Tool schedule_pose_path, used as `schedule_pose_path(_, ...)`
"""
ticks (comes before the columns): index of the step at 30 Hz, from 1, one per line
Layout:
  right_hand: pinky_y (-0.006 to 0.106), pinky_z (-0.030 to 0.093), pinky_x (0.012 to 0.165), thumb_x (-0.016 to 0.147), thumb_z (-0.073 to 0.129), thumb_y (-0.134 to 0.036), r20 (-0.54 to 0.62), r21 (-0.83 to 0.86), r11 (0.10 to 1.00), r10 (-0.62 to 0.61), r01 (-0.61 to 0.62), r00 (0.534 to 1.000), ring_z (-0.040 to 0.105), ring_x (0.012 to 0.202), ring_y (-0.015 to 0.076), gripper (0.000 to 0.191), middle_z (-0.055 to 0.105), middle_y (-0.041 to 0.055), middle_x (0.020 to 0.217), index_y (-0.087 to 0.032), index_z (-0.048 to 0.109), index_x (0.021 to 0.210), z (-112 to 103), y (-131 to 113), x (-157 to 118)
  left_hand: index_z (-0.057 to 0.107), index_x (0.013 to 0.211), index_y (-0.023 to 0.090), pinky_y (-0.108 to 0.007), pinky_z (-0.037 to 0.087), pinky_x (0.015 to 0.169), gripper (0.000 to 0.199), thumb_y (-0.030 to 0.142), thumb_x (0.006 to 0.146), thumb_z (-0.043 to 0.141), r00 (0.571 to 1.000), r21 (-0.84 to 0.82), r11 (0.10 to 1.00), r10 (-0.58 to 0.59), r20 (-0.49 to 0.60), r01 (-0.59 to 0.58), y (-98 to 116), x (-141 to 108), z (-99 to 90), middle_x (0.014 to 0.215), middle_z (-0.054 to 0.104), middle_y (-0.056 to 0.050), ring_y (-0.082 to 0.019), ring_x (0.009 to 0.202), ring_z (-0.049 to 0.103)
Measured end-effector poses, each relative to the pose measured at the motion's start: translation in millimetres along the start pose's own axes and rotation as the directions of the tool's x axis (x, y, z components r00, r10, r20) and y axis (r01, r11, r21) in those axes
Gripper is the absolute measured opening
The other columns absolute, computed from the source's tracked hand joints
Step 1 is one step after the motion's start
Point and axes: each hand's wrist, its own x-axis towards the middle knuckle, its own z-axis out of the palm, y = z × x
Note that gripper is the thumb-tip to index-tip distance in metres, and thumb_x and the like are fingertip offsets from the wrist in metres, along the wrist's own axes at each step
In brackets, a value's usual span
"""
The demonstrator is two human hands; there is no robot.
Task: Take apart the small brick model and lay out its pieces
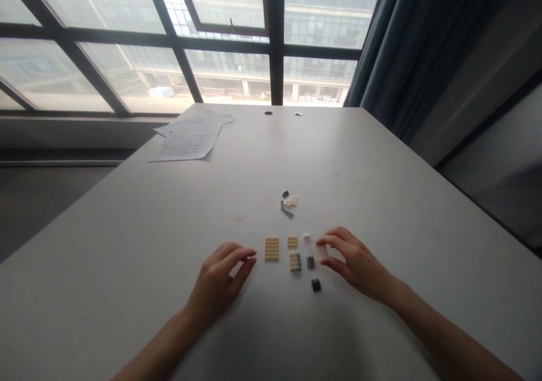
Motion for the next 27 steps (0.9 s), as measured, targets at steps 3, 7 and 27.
schedule_pose_path(3, 0.036, 0.046, 0.085, 0.092, 0.054, -0.03, -0.004, -0.035, 0.991, -0.126, 0.126, 0.992, 0.053, 0.095, 0.0226, 0.021, 0.059, 0.0091, 0.101, -0.018, 0.056, 0.109, 10.6, -31.0, -2.4, 0.063, 0.093, 0.019, -0.026, 0.049, 0.07, 0.01, 0.017, 0.088, 0.055, 0.996, 0.001, 0.997, 0.081, 0.038, -0.082, -2.7, -9.0, 5.1, 0.082, 0.062, -0.004, -0.015, 0.077, 0.058)
schedule_pose_path(7, 0.036, 0.041, 0.084, 0.091, 0.057, -0.028, 0.057, -0.117, 0.966, -0.227, 0.232, 0.972, 0.051, 0.089, 0.0215, 0.016, 0.06, 0.0061, 0.097, -0.018, 0.056, 0.103, 41.4, -60.2, -15.3, 0.062, 0.094, 0.02, -0.027, 0.048, 0.069, 0.011, 0.015, 0.088, 0.055, 0.993, -0.017, 0.994, 0.11, 0.046, -0.109, -0.1, -7.9, 9.4, 0.081, 0.063, -0.004, -0.015, 0.075, 0.057)
schedule_pose_path(27, 0.034, 0.032, 0.087, 0.09, 0.056, -0.032, 0.237, -0.221, 0.968, -0.063, 0.117, 0.97, 0.047, 0.093, 0.021, 0.013, 0.058, 0.0025, 0.097, -0.02, 0.054, 0.096, 61.9, -51.8, -26.1, 0.062, 0.092, 0.02, -0.028, 0.047, 0.068, 0.011, 0.014, 0.087, 0.055, 0.985, 0.0, 0.991, 0.132, 0.112, -0.133, 1.0, -8.2, 11.3, 0.079, 0.062, -0.004, -0.015, 0.073, 0.055)
